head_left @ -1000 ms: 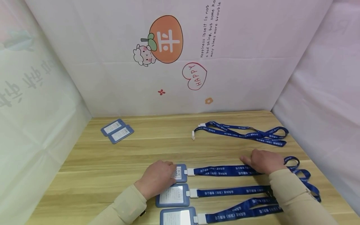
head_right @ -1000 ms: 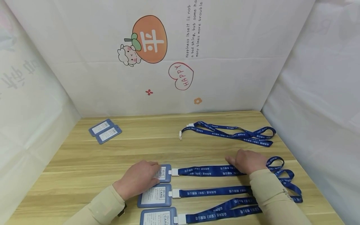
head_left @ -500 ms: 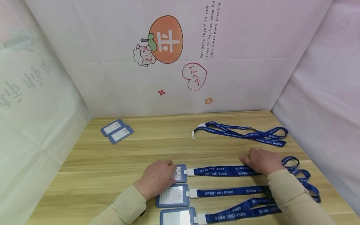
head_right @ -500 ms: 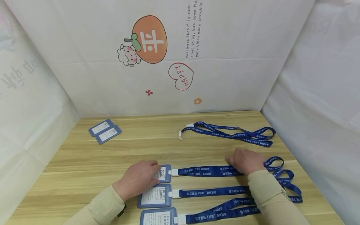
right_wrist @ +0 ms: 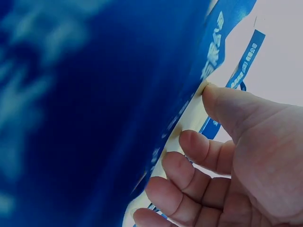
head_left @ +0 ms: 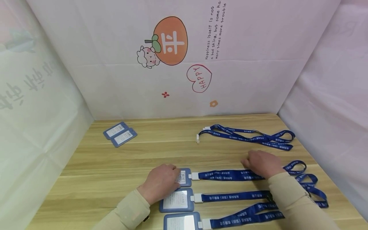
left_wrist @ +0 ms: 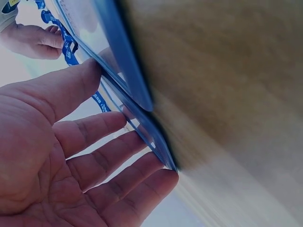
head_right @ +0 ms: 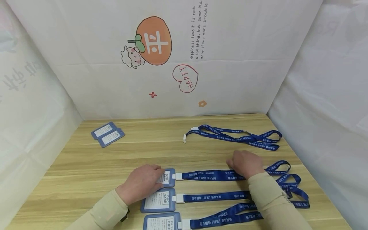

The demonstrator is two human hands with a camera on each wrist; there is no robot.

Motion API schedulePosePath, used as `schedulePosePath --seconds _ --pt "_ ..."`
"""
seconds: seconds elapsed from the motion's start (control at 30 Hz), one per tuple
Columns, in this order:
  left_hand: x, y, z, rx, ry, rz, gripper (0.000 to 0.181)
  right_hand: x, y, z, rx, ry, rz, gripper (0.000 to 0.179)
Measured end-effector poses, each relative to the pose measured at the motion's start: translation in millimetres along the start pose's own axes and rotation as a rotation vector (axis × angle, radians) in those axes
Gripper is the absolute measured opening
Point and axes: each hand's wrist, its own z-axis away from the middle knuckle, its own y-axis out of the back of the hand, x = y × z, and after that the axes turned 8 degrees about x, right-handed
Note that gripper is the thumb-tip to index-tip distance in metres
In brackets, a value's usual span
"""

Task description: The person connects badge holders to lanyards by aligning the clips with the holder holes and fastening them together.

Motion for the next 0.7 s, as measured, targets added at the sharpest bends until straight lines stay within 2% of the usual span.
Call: schedulePosePath --seconds 0.33,0.7 --pt "-0.6 -1.4 1.1 -0.004 0.008 -0.001 0.039 -32 0 -11.8 0.054 0.095 -0.041 0.028" --pt "-1.1 -3.0 0.8 -0.005 0.013 -0.005 0.04 -73 -2 -36.0 0.098 0.201 0.007 0.023"
